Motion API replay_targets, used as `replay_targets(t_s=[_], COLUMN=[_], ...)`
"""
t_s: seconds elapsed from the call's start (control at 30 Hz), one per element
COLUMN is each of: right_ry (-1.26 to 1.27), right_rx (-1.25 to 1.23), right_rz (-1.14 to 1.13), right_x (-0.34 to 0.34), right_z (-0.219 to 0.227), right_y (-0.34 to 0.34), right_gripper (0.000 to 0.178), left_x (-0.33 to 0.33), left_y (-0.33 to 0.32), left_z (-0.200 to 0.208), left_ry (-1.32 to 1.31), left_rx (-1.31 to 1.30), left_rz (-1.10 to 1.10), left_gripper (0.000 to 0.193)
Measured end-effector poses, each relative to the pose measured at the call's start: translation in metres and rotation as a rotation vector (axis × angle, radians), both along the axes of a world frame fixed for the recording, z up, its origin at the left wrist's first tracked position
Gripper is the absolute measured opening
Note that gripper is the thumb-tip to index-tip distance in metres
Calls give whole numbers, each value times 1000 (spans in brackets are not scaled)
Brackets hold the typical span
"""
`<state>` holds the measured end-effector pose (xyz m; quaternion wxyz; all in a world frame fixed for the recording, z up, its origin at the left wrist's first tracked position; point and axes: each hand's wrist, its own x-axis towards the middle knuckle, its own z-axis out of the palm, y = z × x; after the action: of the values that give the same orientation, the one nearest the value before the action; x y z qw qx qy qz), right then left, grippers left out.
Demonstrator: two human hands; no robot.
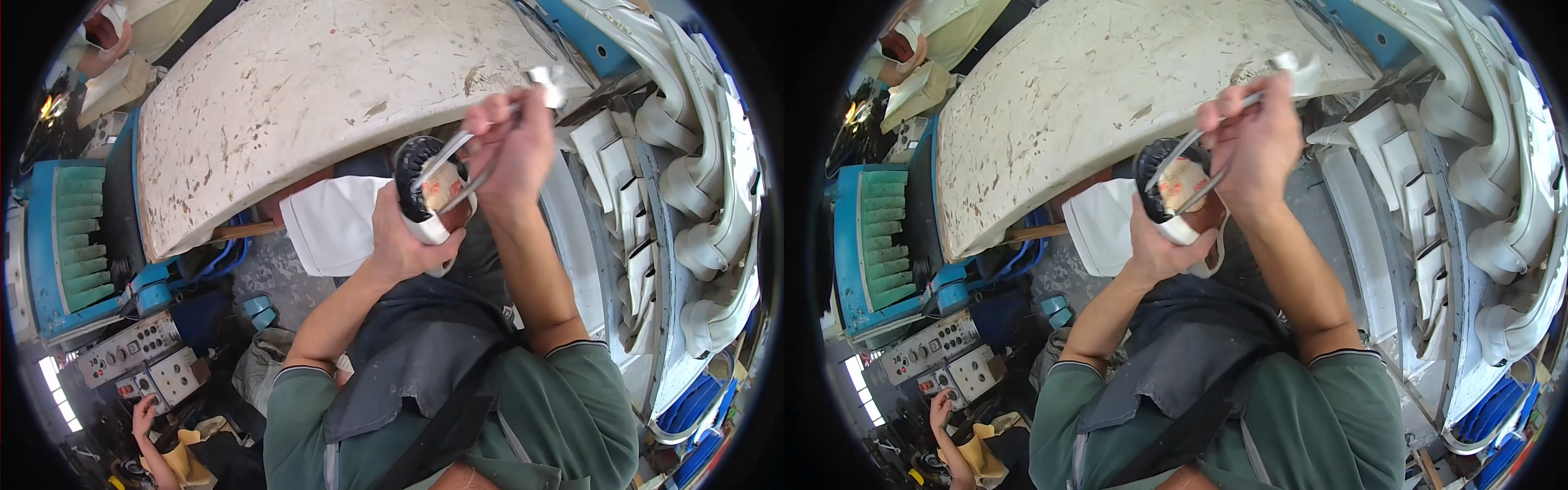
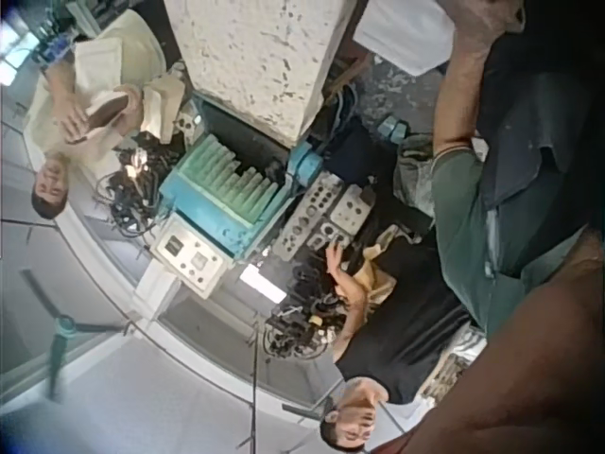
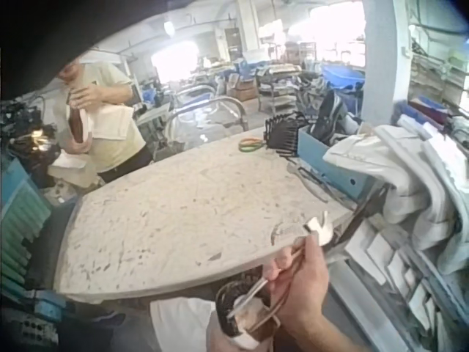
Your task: The recorder is lasting leather boots by pulling the upper material over a shoe last and hammering it into position.
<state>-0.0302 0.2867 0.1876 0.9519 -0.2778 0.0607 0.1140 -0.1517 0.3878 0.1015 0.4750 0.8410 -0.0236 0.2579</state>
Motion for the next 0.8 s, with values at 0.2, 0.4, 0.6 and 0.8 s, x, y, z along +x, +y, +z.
replay_targets(t_s=[0.2,0.4,0.6,0.8], right_ry=[-474,-664,-604,-602], right_rx=[112,86,40,54], right_rz=[-130,-126,-146,-113], right_x=[-13,-19,-16,-9], right_z=[10,28,27,22], right_y=[-36,-35,-42,-40], right_gripper=[40,39,41,41], left_x=[-19,-19,-24,-25], left_y=[-6,-10,-9,-16], left_z=[32,50,31,25], left_ry=[67,131,39,170], left_rx=[-592,-467,-96,-411], left_rz=[-225,-224,-95,-65], left_gripper=[87,85,92,93])
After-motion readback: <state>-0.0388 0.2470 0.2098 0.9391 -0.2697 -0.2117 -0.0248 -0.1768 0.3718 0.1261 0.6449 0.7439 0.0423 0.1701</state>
